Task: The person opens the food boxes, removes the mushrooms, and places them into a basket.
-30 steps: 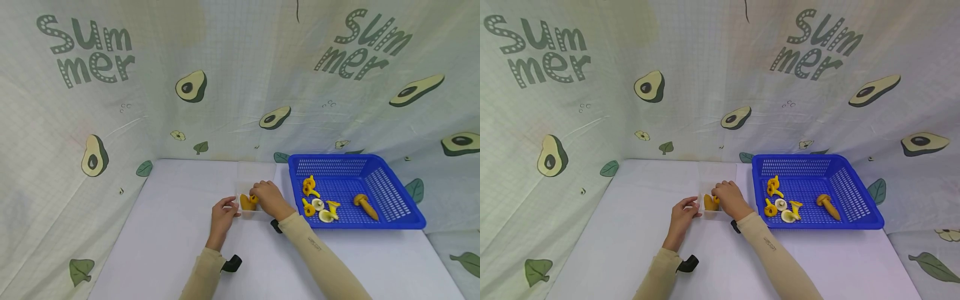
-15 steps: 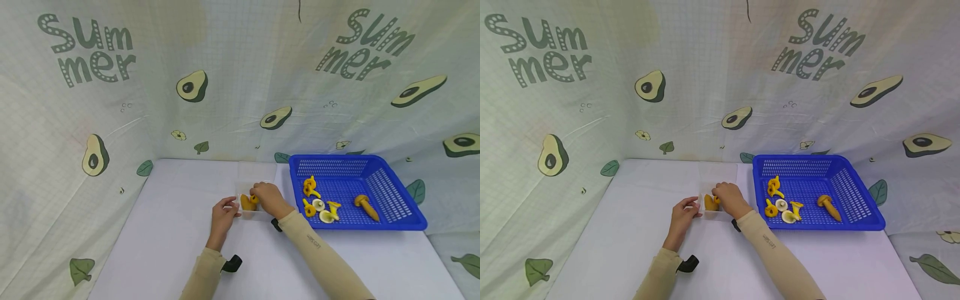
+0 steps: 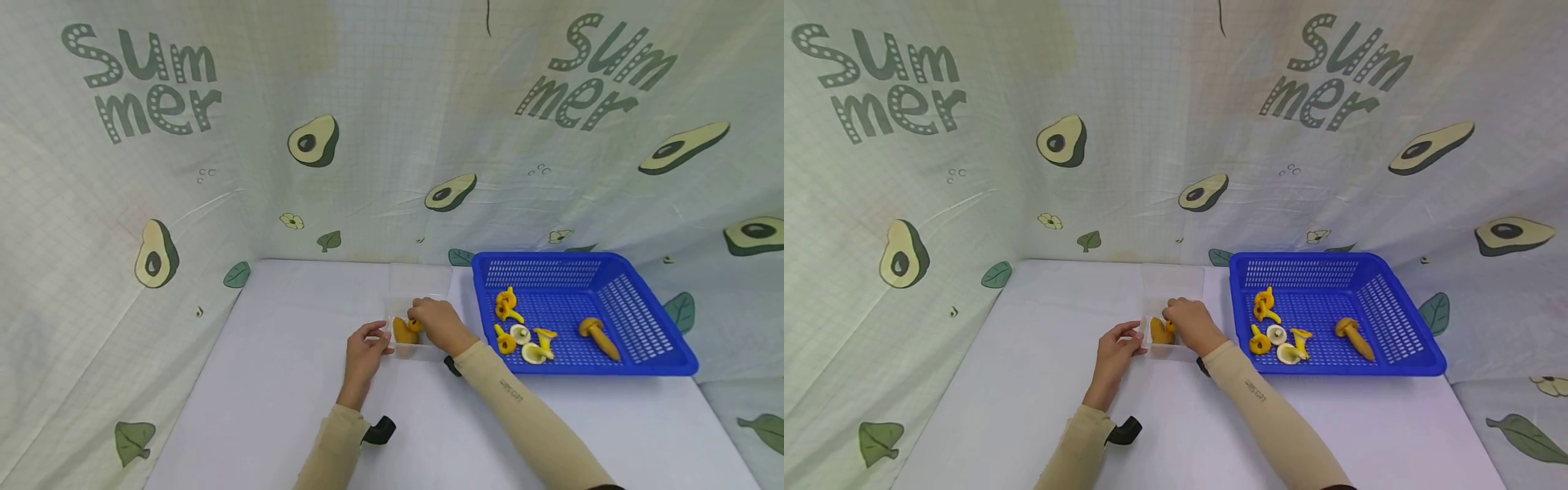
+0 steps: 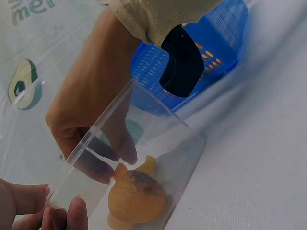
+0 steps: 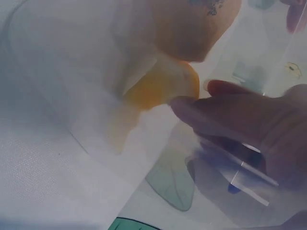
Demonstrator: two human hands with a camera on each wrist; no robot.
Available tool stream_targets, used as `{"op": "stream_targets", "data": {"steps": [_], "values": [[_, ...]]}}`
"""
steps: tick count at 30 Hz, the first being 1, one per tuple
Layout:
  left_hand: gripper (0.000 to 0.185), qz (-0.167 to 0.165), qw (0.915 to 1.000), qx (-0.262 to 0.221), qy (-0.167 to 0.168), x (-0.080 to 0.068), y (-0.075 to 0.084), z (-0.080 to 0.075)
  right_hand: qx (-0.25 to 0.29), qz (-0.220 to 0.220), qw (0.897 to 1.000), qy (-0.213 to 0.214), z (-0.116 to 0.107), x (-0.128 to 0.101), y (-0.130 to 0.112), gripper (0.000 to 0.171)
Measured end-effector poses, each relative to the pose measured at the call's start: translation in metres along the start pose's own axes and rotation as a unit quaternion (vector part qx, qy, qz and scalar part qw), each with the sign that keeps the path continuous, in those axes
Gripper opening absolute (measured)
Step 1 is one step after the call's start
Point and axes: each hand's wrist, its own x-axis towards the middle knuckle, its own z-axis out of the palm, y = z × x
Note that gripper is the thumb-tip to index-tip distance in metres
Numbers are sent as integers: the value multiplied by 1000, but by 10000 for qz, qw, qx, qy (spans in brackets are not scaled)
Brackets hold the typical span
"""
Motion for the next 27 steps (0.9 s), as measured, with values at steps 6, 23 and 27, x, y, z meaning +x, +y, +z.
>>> {"op": "stream_targets", "data": {"steps": [6, 23, 27], "values": [[32, -61, 9999, 85, 75, 13, -23, 1, -123, -64, 9999, 49, 2, 0, 0, 19], [32, -11, 10000, 12, 81, 19, -32, 0, -391, -287, 9978, 449, 3, 1, -2, 11], [32, -83, 9999, -37, 62, 17, -31, -1, -412, -219, 9973, 566, 5, -2, -2, 11]]}}
